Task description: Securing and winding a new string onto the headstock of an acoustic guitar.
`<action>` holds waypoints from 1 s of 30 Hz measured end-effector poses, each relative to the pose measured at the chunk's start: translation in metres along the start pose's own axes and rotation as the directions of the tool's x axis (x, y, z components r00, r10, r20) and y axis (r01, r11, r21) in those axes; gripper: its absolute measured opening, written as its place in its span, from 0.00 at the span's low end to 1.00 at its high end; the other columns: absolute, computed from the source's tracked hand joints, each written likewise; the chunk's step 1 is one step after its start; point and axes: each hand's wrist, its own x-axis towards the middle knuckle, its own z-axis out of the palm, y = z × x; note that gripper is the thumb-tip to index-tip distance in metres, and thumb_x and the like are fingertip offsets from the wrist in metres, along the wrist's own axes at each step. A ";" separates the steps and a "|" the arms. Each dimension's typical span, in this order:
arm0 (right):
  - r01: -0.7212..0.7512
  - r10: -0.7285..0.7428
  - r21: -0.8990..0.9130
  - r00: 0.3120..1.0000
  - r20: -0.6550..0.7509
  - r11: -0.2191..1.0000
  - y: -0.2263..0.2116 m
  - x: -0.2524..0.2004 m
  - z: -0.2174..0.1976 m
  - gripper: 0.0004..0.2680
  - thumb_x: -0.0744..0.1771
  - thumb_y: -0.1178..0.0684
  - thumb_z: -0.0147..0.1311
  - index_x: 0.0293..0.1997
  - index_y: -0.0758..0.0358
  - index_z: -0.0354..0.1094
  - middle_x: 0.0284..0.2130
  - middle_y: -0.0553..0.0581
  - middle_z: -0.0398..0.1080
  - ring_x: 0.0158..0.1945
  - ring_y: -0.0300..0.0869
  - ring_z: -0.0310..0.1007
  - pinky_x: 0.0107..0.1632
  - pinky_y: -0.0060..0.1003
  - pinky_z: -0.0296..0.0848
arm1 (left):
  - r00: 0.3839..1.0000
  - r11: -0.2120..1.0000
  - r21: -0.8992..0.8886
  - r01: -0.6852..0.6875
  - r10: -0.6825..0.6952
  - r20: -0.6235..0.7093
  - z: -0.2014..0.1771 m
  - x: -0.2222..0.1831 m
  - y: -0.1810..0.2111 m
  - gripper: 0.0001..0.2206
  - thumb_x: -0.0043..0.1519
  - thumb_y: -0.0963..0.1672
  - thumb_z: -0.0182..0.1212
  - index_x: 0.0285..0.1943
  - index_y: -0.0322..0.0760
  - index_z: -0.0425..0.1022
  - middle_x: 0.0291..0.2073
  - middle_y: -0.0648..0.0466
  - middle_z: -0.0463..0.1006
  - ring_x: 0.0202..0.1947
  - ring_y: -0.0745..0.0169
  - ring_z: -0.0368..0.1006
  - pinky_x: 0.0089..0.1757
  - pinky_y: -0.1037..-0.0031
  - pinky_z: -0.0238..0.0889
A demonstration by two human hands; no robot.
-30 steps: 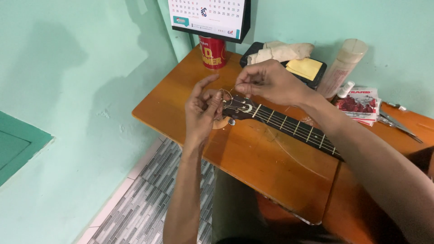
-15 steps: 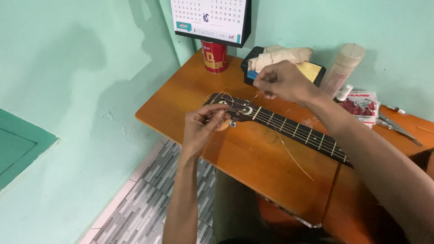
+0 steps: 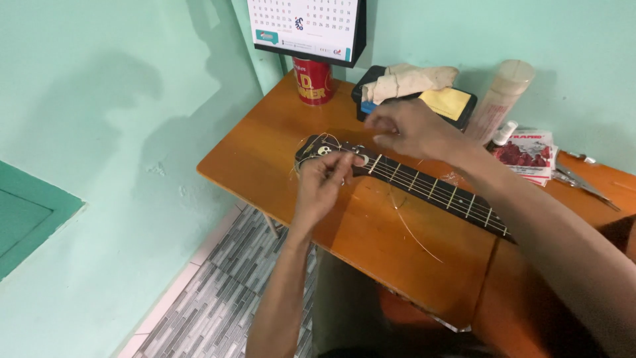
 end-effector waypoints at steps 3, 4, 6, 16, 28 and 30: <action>0.201 -0.203 0.111 0.979 0.011 0.973 -0.045 -0.007 -0.011 0.11 0.65 0.61 0.59 0.53 0.69 0.72 0.43 0.72 0.75 0.51 0.61 0.76 0.51 0.57 0.74 | 0.999 0.997 0.073 -0.019 0.017 0.032 -0.005 0.022 0.012 0.12 0.69 0.45 0.58 0.34 0.38 0.83 0.12 0.57 0.71 0.17 0.74 0.65 0.23 0.83 0.60; 0.200 -0.204 0.116 0.979 0.016 0.973 -0.046 -0.005 -0.010 0.11 0.65 0.61 0.59 0.53 0.69 0.72 0.43 0.72 0.75 0.51 0.61 0.76 0.51 0.57 0.74 | 1.000 0.997 0.074 -0.013 0.011 0.029 -0.005 0.029 0.007 0.12 0.69 0.45 0.58 0.34 0.38 0.83 0.12 0.57 0.71 0.17 0.74 0.65 0.23 0.83 0.60; 0.223 -0.228 0.131 0.973 0.025 0.966 -0.047 -0.001 -0.007 0.09 0.67 0.57 0.57 0.49 0.74 0.73 0.38 0.72 0.76 0.46 0.61 0.78 0.49 0.56 0.75 | 0.991 0.995 -0.005 0.100 -0.099 0.088 -0.009 0.044 -0.002 0.10 0.67 0.42 0.60 0.34 0.32 0.81 0.12 0.52 0.70 0.14 0.69 0.66 0.17 0.79 0.69; 0.152 -0.155 -0.270 0.988 0.008 0.951 0.035 0.038 0.013 0.04 0.68 0.47 0.57 0.36 0.48 0.72 0.26 0.43 0.76 0.35 0.42 0.77 0.57 0.50 0.54 | 0.989 0.991 0.134 0.027 -0.046 0.143 -0.034 0.061 -0.008 0.06 0.65 0.43 0.65 0.37 0.36 0.84 0.15 0.54 0.77 0.22 0.69 0.67 0.31 0.78 0.62; 0.141 -0.140 -0.024 0.990 0.035 0.990 0.057 0.064 0.027 0.03 0.69 0.57 0.53 0.42 0.60 0.74 0.30 0.57 0.69 0.37 0.50 0.75 0.40 0.43 0.73 | 0.982 0.817 0.549 -0.178 0.114 0.148 -0.037 0.071 -0.024 0.08 0.65 0.46 0.63 0.45 0.40 0.82 0.33 0.46 0.84 0.38 0.36 0.80 0.39 0.56 0.73; 0.020 -0.018 -0.019 0.996 0.082 1.000 0.058 0.062 0.024 0.04 0.69 0.58 0.53 0.43 0.60 0.75 0.29 0.59 0.70 0.36 0.49 0.76 0.40 0.43 0.74 | 0.977 0.705 0.677 -0.210 0.175 0.121 -0.042 0.064 -0.042 0.06 0.65 0.49 0.63 0.44 0.50 0.83 0.39 0.56 0.84 0.41 0.46 0.81 0.41 0.62 0.74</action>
